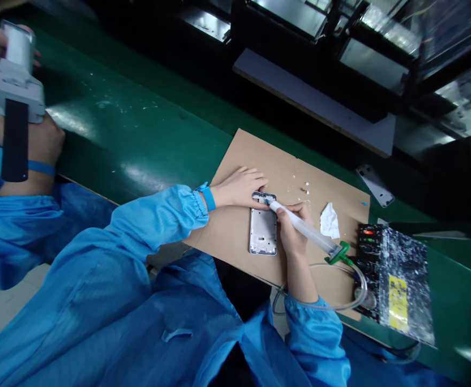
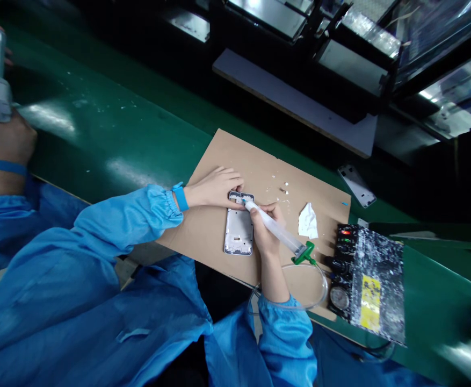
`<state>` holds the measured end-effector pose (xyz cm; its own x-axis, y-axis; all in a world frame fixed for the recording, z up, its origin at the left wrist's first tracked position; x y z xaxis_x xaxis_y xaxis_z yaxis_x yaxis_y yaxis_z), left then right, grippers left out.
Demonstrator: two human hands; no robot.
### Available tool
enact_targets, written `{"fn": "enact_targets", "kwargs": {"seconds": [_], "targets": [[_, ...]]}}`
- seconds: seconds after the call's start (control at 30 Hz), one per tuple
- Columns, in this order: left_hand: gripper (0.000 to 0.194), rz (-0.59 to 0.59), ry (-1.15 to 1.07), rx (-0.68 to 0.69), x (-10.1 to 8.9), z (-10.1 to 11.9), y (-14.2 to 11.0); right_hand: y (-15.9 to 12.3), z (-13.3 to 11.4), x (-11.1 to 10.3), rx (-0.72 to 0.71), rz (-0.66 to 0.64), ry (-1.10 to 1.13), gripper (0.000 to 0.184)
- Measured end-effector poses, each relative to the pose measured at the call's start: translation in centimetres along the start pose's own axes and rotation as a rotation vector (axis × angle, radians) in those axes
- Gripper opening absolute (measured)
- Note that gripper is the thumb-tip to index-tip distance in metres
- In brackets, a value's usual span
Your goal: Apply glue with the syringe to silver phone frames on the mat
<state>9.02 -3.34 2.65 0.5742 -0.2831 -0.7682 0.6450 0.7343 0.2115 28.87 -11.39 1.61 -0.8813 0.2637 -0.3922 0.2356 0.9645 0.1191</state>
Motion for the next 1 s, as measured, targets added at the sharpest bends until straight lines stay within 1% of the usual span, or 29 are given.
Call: {"fn": "enact_targets", "kwargs": {"seconds": [0.2,0.67,0.87,1.0], "targets": [[0.049,0.011,-0.008,0.001,0.0,-0.06,-0.05,-0.04,0.11,-0.03,0.021,-0.005,-0.013,0.039],[0.045,-0.01,-0.022,-0.009,-0.17,0.17,-0.07,-0.1,-0.11,0.08,0.004,-0.02,-0.008,0.044],[0.044,-0.012,-0.007,-0.015,-0.26,0.28,-0.07,-0.11,0.16,0.18,0.03,-0.03,-0.016,0.048],[0.044,-0.004,-0.015,-0.01,-0.3,0.33,-0.07,-0.12,0.13,0.19,0.026,-0.024,-0.012,0.048]]}}
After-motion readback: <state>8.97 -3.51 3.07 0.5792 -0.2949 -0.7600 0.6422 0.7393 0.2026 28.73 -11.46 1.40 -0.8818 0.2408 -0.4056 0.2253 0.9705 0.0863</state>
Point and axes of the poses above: each hand's wrist, its own y-axis towards the middle knuckle, its own x-axis out of the palm, z = x × y, the point moved 6 cm from there along y, towards the middle knuckle, and after that the axes turned 9 degrees about -y, right-handed, at the moved point
